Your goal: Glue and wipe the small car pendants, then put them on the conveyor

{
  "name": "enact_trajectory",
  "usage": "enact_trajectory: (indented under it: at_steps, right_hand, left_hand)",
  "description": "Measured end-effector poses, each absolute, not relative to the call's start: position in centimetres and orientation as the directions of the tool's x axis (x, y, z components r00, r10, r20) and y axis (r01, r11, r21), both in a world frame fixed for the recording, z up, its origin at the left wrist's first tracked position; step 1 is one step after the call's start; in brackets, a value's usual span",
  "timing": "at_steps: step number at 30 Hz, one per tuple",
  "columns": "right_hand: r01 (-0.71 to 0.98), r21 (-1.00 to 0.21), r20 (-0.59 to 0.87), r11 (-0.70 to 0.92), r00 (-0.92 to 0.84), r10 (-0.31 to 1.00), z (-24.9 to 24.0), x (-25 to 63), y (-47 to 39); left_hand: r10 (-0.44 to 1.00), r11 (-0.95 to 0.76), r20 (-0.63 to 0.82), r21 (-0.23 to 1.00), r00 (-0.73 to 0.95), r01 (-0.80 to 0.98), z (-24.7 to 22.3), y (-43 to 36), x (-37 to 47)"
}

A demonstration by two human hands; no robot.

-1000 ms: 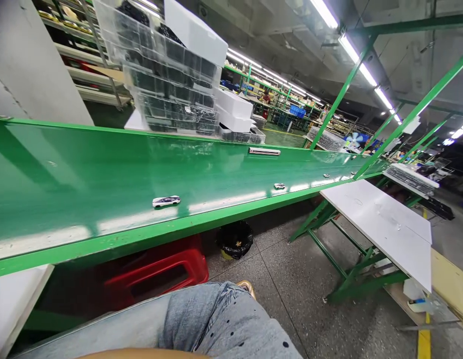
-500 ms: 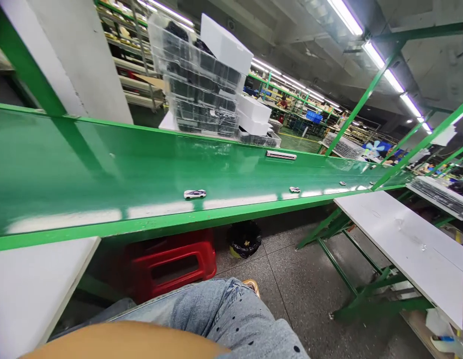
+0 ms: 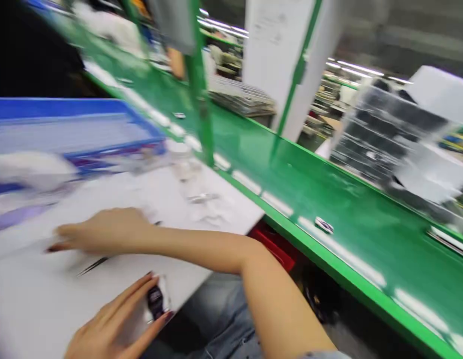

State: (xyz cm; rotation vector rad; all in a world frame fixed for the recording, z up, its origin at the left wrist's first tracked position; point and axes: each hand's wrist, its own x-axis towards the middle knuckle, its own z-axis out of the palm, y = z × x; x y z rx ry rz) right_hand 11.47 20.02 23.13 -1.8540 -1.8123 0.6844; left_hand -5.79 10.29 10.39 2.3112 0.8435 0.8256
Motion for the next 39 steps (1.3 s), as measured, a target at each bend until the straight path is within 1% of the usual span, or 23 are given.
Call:
enact_trajectory:
  at_steps: [2,3,4,6,8,10,12,16,18,20,22,24,26,27,28,30,32,34,37,39]
  right_hand:
    - [0.867,-0.497,-0.104,0.032,-0.095,0.990,23.2,10.5,22.4]
    - [0.889,-0.454,-0.095,0.059,-0.115,0.989,23.3,10.4,23.0]
    - [0.879,-0.467,-0.048,0.094,-0.132,0.990,23.2,10.5,23.3]
    - [0.885,-0.449,-0.012,0.123,-0.144,0.990,22.8,10.8,23.2]
    - [0.872,-0.458,0.037,0.173,-0.175,0.984,22.0,11.0,22.6]
    - [0.836,-0.508,0.079,0.207,-0.195,0.978,21.1,11.0,22.3]
    - [0.775,-0.595,0.094,0.213,-0.196,0.976,20.7,11.3,22.6]
    - [0.548,-0.799,0.121,0.248,-0.258,0.959,21.4,13.4,23.4]
    - [0.427,-0.860,0.170,0.281,-0.281,0.945,21.9,14.5,22.4]
    - [0.303,-0.904,0.229,0.302,-0.253,0.940,22.0,14.9,20.5]
    - [0.149,-0.942,0.275,0.301,-0.170,0.946,21.4,15.0,18.2]
    - [0.041,-0.969,0.237,0.243,-0.120,0.964,20.2,14.8,16.1]
    - [0.051,-0.989,0.126,0.136,-0.167,0.978,19.1,14.8,14.6]
    - [0.056,-0.994,0.086,0.099,-0.199,0.976,18.9,14.8,13.9]
    - [0.026,-0.996,0.074,0.082,-0.218,0.973,18.9,14.8,13.2]
    - [-0.147,-0.984,0.125,0.098,-0.192,0.973,19.6,14.6,12.1]
    - [-0.362,-0.925,0.171,0.118,-0.118,0.978,20.9,14.3,11.2]
    - [-0.511,-0.855,0.145,0.085,-0.079,0.986,21.8,13.9,10.6]
    - [-0.627,-0.779,0.093,0.026,-0.073,0.993,22.0,13.3,10.1]
    - [-0.662,-0.750,0.105,0.009,-0.106,0.989,21.5,13.1,10.1]
  left_hand:
    - [0.724,-0.670,0.366,0.575,0.586,0.469,10.9,9.8,-5.9]
    - [0.734,-0.662,0.355,0.565,0.579,0.493,11.4,9.6,-5.6]
    - [0.755,-0.637,0.324,0.571,0.570,0.519,12.1,9.4,-5.4]
    - [0.796,-0.573,0.252,0.608,0.551,0.549,13.7,9.0,-4.8]
    - [0.828,-0.510,0.194,0.651,0.526,0.562,15.2,8.7,-4.3]
    - [0.849,-0.465,0.169,0.690,0.501,0.555,16.1,8.5,-4.1]
    - [0.858,-0.433,0.154,0.728,0.489,0.531,16.4,8.3,-4.1]
    - [0.881,-0.366,0.119,0.783,0.457,0.503,16.2,8.1,-3.6]
    - [0.911,-0.322,0.116,0.800,0.395,0.507,16.2,8.0,-3.0]
    - [0.937,-0.280,0.119,0.817,0.329,0.503,16.3,8.1,-2.3]
    - [0.955,-0.246,0.121,0.836,0.272,0.490,16.4,8.2,-1.7]
    - [0.965,-0.221,0.122,0.853,0.231,0.473,16.3,8.3,-1.3]
    - [0.971,-0.212,0.133,0.863,0.200,0.459,16.2,8.2,-1.2]
    - [0.972,-0.215,0.142,0.866,0.190,0.452,16.1,8.2,-1.2]
    - [0.972,-0.218,0.152,0.868,0.180,0.445,16.1,8.1,-1.2]
    - [0.973,-0.220,0.166,0.876,0.160,0.429,16.1,7.9,-1.3]
    - [0.975,-0.212,0.166,0.888,0.146,0.407,16.1,7.9,-1.4]
    - [0.977,-0.205,0.162,0.897,0.140,0.391,16.2,8.0,-1.5]
    - [0.976,-0.209,0.167,0.899,0.140,0.384,16.2,8.1,-1.6]
    - [0.973,-0.224,0.185,0.896,0.136,0.384,16.2,8.1,-1.6]
